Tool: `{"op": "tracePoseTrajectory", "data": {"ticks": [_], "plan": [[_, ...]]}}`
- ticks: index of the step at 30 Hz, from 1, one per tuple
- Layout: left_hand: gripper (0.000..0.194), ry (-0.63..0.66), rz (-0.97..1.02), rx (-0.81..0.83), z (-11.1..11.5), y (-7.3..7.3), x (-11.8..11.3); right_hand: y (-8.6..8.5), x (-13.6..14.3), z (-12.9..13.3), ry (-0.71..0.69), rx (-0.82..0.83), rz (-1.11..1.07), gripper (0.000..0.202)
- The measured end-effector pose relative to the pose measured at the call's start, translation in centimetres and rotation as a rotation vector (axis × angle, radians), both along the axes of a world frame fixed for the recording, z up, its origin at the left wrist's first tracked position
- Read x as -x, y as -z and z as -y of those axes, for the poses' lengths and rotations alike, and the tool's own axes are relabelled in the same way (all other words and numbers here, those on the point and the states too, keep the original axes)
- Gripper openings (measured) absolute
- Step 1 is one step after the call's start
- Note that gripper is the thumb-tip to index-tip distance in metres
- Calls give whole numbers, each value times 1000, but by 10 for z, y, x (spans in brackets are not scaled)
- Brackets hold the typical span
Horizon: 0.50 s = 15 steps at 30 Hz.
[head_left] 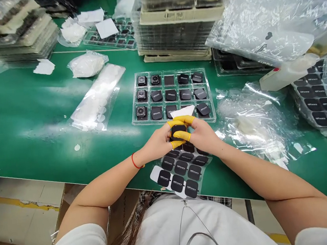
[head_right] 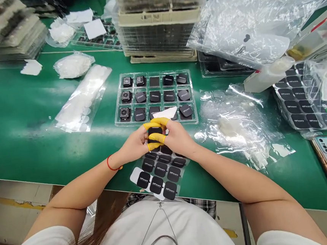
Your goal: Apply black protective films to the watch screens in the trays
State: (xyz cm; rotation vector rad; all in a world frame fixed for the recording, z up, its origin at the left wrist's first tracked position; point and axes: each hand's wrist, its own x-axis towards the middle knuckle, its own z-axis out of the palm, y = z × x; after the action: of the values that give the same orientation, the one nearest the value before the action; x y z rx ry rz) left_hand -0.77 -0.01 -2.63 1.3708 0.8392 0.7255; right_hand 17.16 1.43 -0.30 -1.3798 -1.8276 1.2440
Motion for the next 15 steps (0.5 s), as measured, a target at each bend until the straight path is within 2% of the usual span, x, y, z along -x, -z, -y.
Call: {"op": "tracePoseTrajectory", "data": {"ticks": [5, 8, 9, 11, 13, 15], "plan": [[54, 41, -99, 26, 1, 2, -3, 2, -1, 2, -5, 54, -136, 27], [56, 4, -151, -6, -2, -8, 1, -4, -3, -5, 59, 4, -133, 26], [54, -21, -170, -27, -2, -18, 4, -8, -4, -13, 110, -45, -128, 25], [45, -69, -217, -100, 5, -47, 10, -19, -5, -41, 237, -199, -95, 23], [31, -49, -235, -233, 21, -85, 16, -27, -4, -82, 343, -375, -18, 22], [24, -78, -262, -331, 46, -122, 18, -27, 1, -128, 387, -473, 134, 26]]}}
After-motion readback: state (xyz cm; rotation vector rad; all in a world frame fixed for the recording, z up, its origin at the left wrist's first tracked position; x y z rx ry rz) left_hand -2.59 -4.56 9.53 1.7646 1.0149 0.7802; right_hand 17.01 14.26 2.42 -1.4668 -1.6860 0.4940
